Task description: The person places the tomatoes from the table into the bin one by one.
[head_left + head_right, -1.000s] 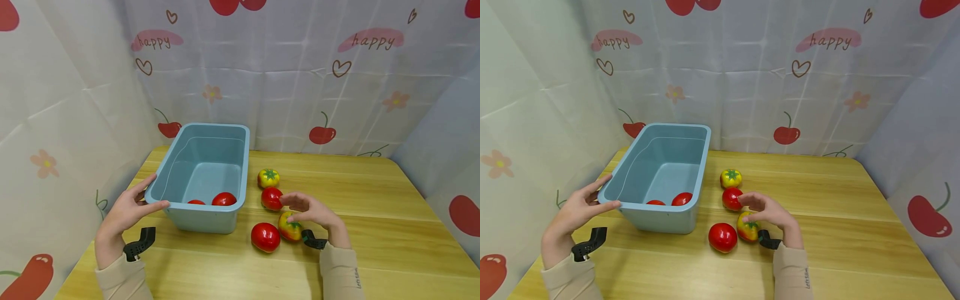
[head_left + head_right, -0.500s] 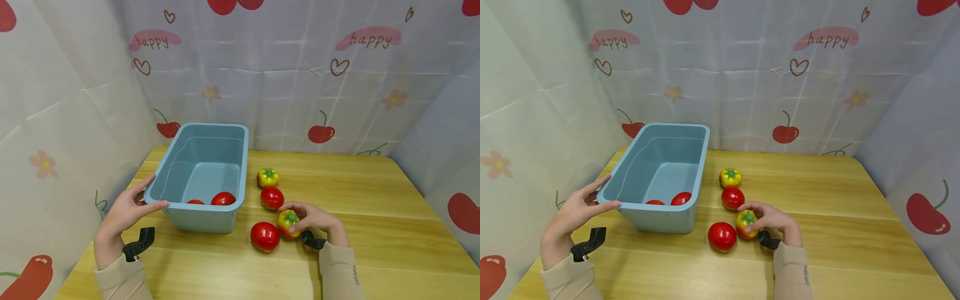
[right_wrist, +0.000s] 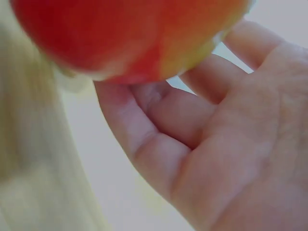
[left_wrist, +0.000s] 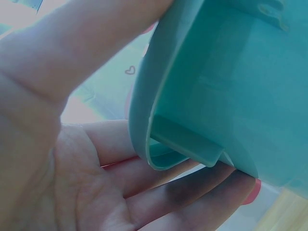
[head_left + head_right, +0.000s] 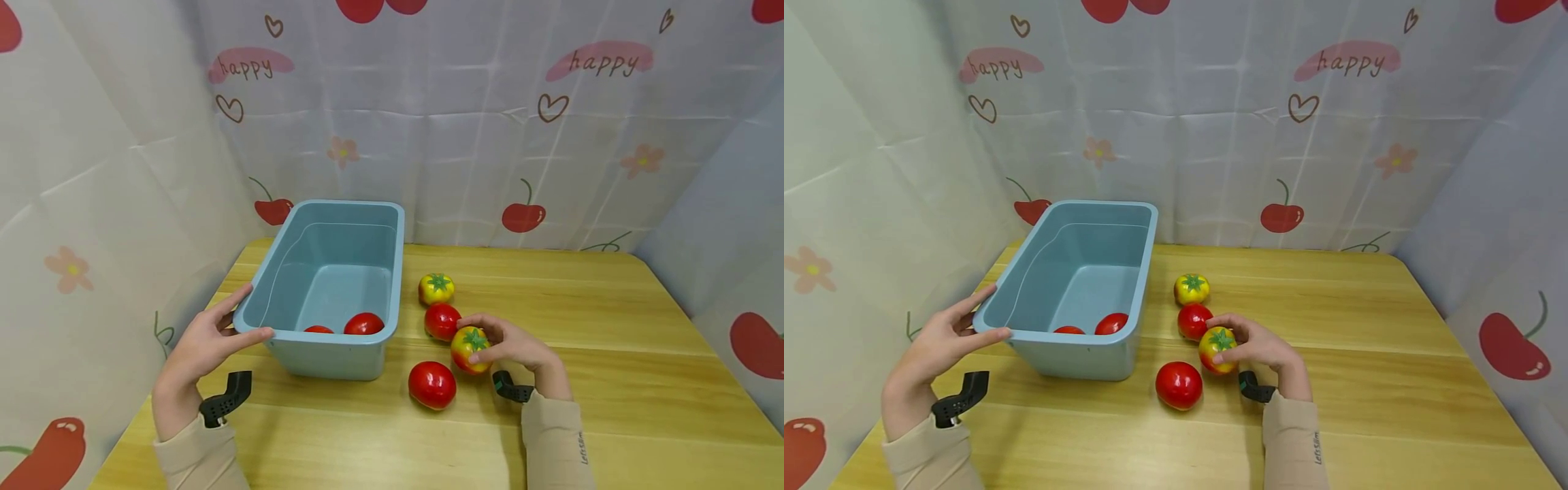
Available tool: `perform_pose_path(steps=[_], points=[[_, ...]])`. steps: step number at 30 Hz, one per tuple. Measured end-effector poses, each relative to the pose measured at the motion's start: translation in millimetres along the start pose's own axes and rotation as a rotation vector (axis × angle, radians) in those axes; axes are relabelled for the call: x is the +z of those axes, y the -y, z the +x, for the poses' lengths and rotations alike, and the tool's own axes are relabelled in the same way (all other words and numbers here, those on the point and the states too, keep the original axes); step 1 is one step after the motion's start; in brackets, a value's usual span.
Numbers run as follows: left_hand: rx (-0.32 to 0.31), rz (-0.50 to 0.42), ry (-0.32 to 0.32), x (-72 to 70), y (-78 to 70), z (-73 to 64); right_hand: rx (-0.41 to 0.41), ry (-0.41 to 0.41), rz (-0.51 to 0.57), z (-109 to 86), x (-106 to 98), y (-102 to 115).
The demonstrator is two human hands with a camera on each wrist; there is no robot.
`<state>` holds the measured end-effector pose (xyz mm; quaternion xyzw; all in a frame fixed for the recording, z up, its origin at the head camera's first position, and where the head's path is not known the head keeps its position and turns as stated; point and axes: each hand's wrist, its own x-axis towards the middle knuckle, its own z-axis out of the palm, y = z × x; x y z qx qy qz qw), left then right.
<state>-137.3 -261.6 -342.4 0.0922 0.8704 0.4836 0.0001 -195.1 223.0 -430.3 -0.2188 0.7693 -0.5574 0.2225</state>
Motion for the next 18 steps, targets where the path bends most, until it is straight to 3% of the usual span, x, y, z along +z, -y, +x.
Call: perform_pose_path(steps=[18], points=[[-0.006, -0.025, 0.01, 0.0, -1.9, -0.2, -0.144, -0.164, -0.045, -5.1, 6.6, 43.0]])
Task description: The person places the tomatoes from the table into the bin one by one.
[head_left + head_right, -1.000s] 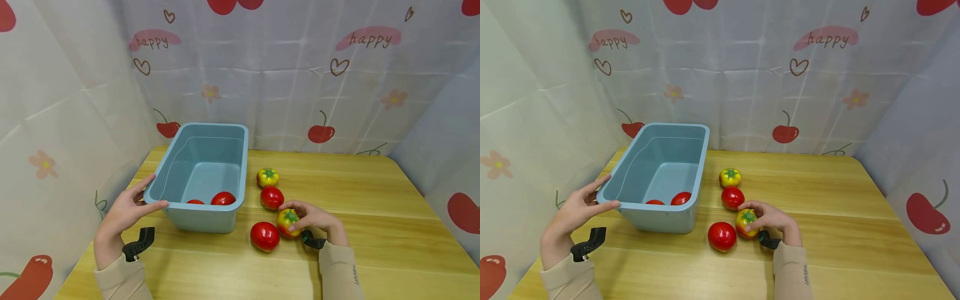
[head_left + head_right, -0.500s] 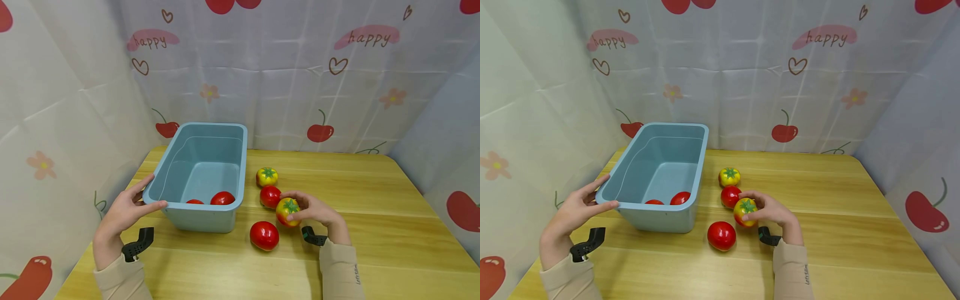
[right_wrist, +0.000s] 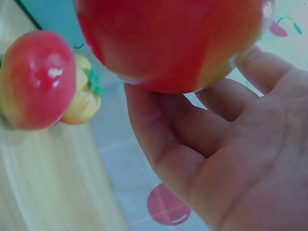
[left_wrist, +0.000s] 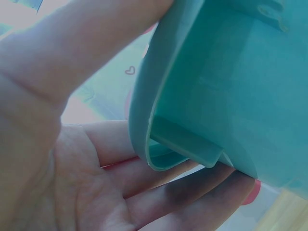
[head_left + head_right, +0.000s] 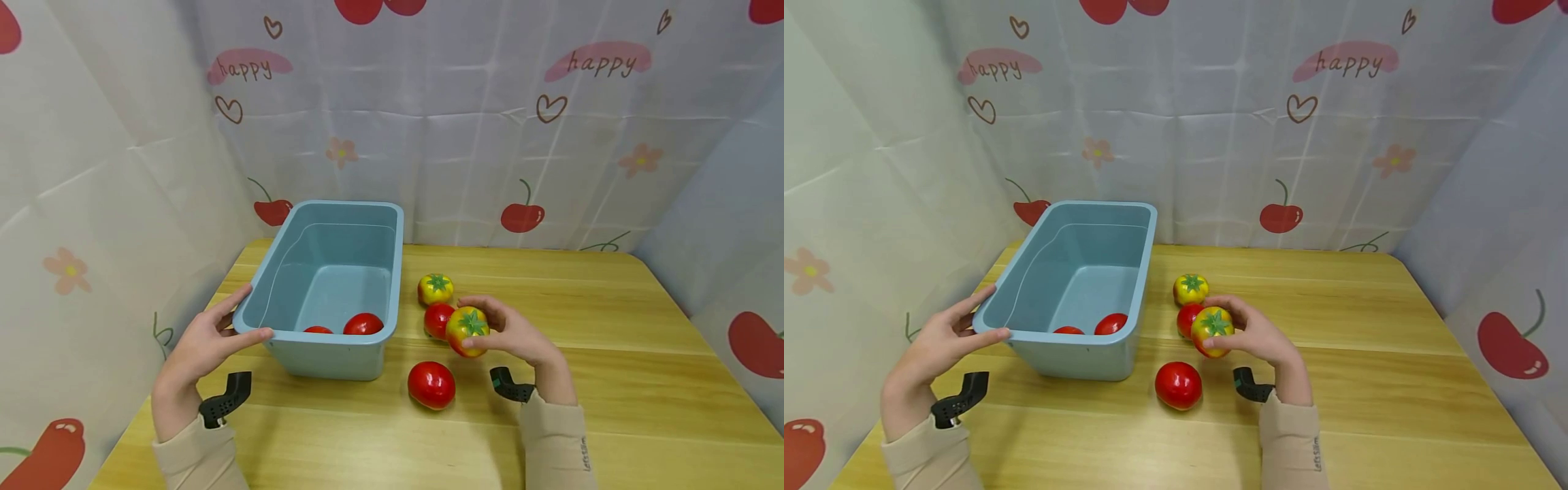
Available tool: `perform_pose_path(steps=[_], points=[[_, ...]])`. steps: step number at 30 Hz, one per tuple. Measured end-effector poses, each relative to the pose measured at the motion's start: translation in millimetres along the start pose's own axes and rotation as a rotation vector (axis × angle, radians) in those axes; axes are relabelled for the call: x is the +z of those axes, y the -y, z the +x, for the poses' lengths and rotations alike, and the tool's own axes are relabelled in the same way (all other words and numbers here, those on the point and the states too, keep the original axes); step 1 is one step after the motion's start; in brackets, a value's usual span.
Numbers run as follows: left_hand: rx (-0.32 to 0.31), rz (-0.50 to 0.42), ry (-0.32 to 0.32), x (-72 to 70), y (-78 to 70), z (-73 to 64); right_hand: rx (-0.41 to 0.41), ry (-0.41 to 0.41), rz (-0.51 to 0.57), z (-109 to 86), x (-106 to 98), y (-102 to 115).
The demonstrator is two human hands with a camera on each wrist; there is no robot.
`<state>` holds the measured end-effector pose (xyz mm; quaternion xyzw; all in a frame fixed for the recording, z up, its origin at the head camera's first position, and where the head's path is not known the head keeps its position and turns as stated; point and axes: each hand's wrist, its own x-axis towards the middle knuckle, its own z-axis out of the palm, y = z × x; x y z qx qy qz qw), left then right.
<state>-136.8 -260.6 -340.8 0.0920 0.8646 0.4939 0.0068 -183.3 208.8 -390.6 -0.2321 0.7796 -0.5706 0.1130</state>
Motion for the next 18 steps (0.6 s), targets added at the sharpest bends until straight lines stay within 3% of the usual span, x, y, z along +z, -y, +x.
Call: perform_pose_path(steps=[18], points=[[-0.002, 0.004, -0.003, 0.7, 0.4, 0.0, -0.044, -0.22, -0.015, 5.6, 21.4, 32.7]])
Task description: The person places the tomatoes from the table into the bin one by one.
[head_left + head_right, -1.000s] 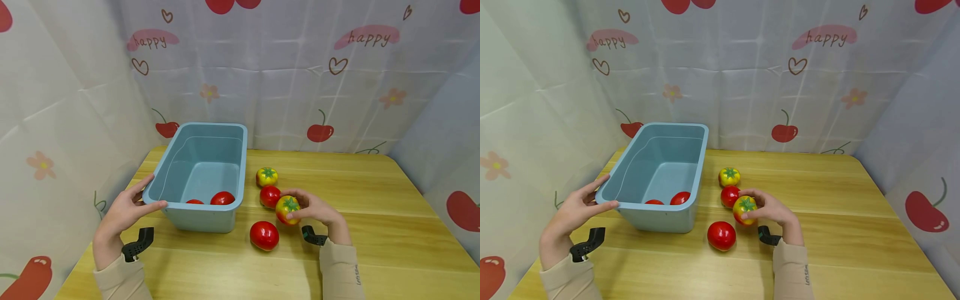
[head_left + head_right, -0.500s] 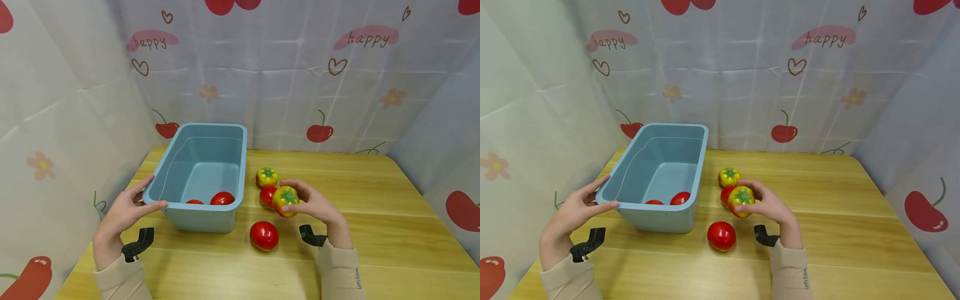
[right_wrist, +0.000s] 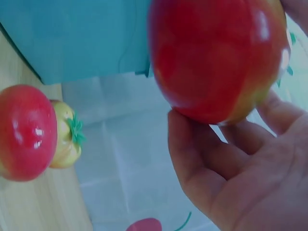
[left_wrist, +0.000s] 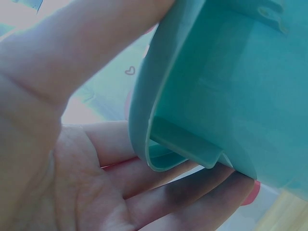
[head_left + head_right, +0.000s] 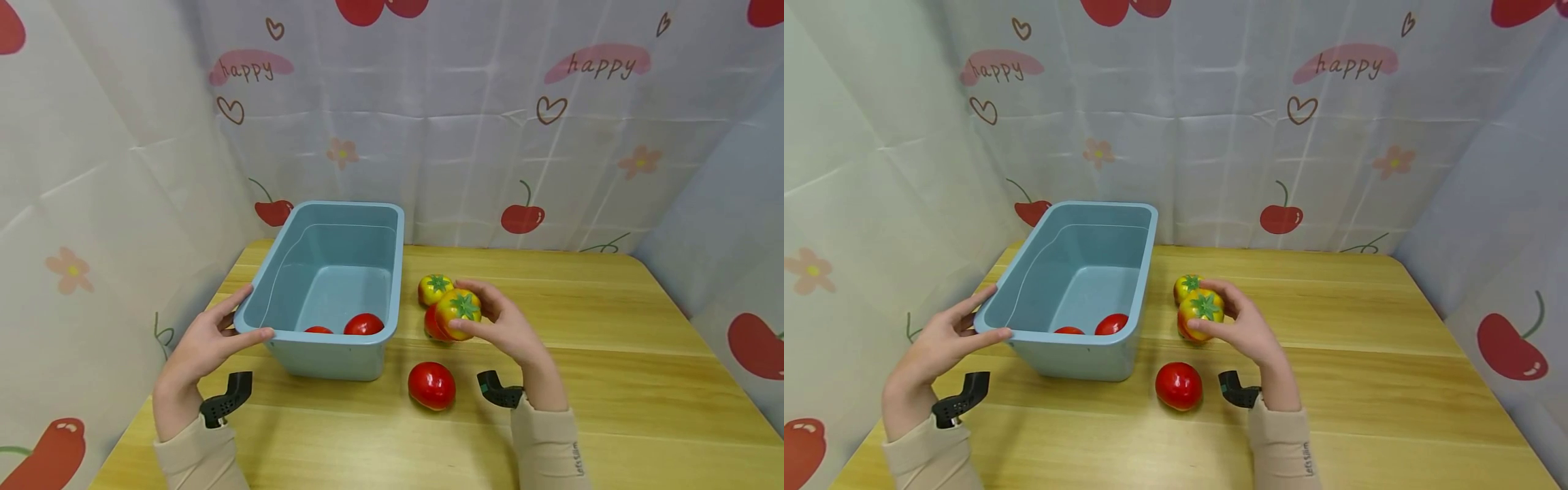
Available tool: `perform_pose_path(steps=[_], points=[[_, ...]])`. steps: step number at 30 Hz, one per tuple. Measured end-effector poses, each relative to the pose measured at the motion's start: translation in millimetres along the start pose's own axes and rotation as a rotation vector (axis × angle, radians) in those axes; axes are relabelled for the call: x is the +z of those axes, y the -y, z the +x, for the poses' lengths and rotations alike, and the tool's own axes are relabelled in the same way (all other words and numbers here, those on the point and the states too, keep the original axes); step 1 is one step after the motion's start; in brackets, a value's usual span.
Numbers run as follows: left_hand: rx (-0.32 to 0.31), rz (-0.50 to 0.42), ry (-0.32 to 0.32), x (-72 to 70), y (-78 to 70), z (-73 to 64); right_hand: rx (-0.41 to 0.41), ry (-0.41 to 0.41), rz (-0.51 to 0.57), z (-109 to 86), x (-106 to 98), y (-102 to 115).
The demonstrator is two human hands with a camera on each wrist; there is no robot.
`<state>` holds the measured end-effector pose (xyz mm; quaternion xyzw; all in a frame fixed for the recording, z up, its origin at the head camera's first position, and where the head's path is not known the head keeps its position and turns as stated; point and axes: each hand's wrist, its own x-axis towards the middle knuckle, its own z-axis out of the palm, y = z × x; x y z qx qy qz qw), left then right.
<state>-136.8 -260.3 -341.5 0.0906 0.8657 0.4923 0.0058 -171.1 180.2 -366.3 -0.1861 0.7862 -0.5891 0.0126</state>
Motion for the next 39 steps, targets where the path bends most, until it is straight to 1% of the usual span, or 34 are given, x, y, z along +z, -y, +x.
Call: perform_pose_path(steps=[10, 15, 19, 27, 39], points=[[-0.004, 0.003, -0.003, -0.5, -1.0, -0.1, 0.0, -0.111, 0.013, 3.9, 18.9, 15.6], [-0.001, 0.002, -0.003, -0.6, -1.0, 0.1, 0.005, -0.153, 0.055, 5.1, 27.7, 21.9], [-0.006, -0.004, -0.001, -0.6, -1.2, -0.2, 0.005, -0.187, 0.067, 6.7, 36.9, 27.3], [-0.014, -0.009, 0.0, -0.3, -1.1, -1.3, -0.057, -0.222, 0.137, 10.8, 58.5, 33.8], [-0.005, -0.005, 0.001, -0.4, 0.0, -0.7, -0.103, -0.283, 0.213, 10.0, 86.5, 44.2]])
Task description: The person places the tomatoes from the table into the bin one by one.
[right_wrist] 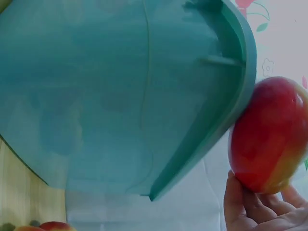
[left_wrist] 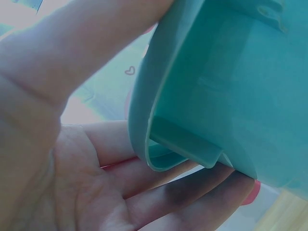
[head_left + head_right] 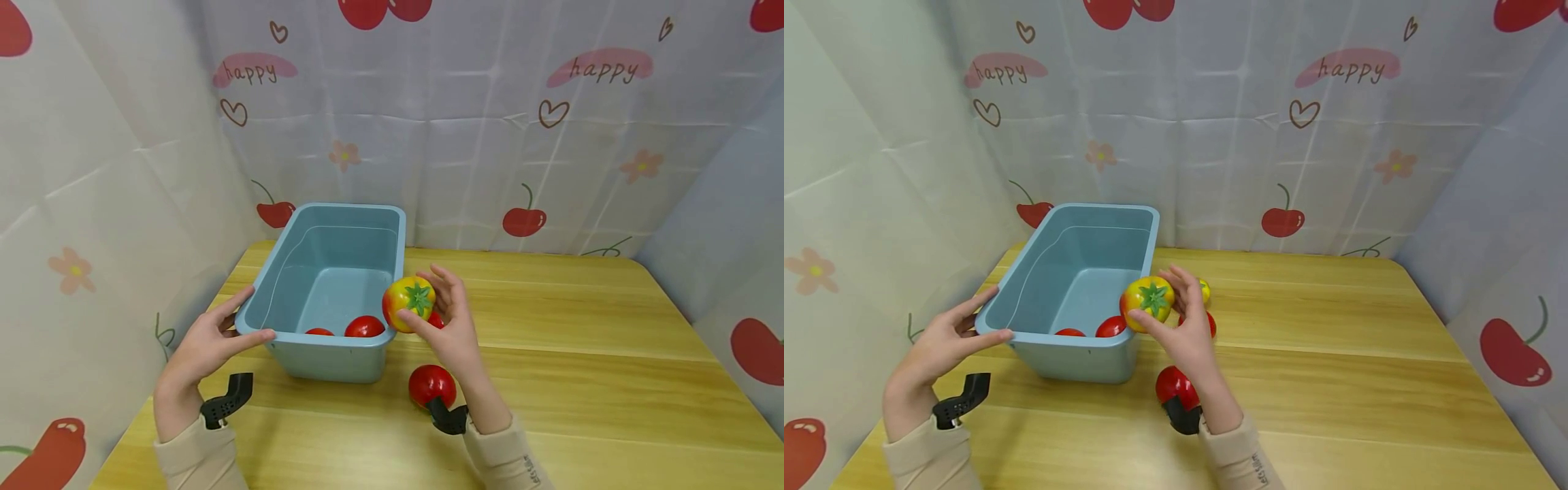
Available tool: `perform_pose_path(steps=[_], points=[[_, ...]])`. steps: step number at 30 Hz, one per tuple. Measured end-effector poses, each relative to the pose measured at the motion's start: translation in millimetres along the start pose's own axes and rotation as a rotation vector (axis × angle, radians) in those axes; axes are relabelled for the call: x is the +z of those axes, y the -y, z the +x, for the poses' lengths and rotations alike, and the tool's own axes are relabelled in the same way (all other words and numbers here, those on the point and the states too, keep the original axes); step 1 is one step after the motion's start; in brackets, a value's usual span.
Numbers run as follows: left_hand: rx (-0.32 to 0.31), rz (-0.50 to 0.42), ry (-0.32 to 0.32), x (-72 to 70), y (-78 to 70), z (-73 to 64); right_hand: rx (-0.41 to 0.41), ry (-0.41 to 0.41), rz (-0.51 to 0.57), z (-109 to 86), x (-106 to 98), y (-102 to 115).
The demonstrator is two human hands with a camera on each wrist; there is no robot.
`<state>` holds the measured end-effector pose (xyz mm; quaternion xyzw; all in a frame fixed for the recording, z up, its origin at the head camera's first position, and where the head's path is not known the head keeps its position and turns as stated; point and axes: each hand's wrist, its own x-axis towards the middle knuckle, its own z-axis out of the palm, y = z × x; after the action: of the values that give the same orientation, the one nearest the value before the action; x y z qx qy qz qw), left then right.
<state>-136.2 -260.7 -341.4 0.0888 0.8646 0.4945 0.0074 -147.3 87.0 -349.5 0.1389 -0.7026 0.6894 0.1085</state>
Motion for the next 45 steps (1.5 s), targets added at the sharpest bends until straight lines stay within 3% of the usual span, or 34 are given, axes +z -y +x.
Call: perform_pose_path(steps=[9, 16, 30, 39, 45], points=[[-0.001, -0.021, 0.008, 0.5, 0.4, 0.2, -0.103, 0.028, 0.073, -8.7, 19.5, -2.0], [0.002, -0.021, 0.004, 0.8, 0.8, 1.2, -0.12, 0.077, 0.052, -11.9, 27.9, -4.3], [-0.003, -0.012, 0.0, 0.3, 0.6, 1.2, -0.234, 0.137, 0.024, -12.5, 31.5, -7.6], [-0.009, -0.024, 0.001, 0.7, 0.6, 0.8, -0.225, 0.149, 0.024, -12.0, 28.9, -8.8], [-0.011, -0.029, 0.003, 0.8, 0.9, 0.6, -0.201, 0.111, 0.018, -8.1, 22.1, -7.7]])
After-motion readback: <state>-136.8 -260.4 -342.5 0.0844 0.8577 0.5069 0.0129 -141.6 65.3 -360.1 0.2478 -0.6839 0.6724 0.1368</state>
